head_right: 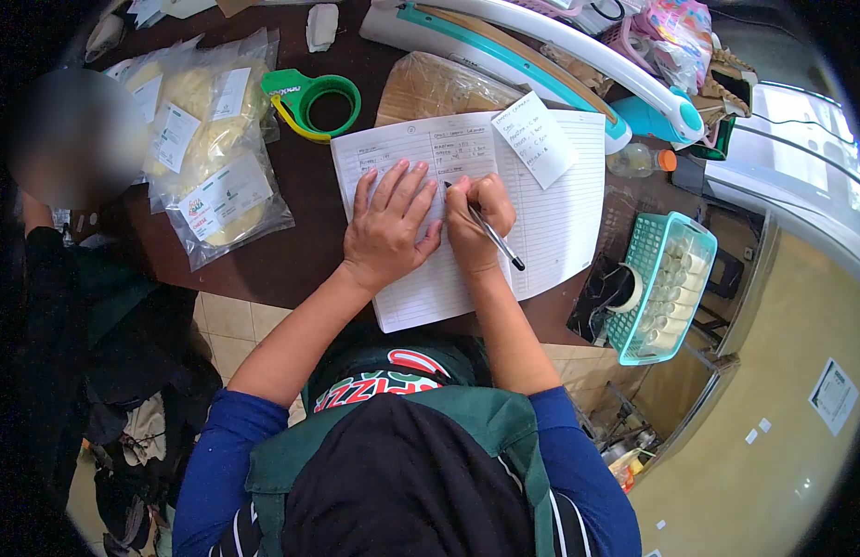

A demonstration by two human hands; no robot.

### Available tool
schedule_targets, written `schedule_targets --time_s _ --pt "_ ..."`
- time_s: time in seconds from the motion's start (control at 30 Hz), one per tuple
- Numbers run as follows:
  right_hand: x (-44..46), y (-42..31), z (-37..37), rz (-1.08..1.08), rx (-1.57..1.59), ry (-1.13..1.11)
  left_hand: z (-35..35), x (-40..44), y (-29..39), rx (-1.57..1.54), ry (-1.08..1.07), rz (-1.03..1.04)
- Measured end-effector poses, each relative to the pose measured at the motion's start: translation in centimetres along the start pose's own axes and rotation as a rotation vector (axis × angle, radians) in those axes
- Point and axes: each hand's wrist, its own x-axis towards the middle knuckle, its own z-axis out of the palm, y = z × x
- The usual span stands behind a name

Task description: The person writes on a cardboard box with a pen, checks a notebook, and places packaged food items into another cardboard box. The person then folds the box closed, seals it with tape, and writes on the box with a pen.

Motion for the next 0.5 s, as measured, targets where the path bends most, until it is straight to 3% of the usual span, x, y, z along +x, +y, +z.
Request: schedule_targets --time_s 0.5 --pt "-0.08 0.13 -0.14 0.009 -0.011 0.017 0.0 -0.04 0.01 -0.011 -0.008 -0.003"
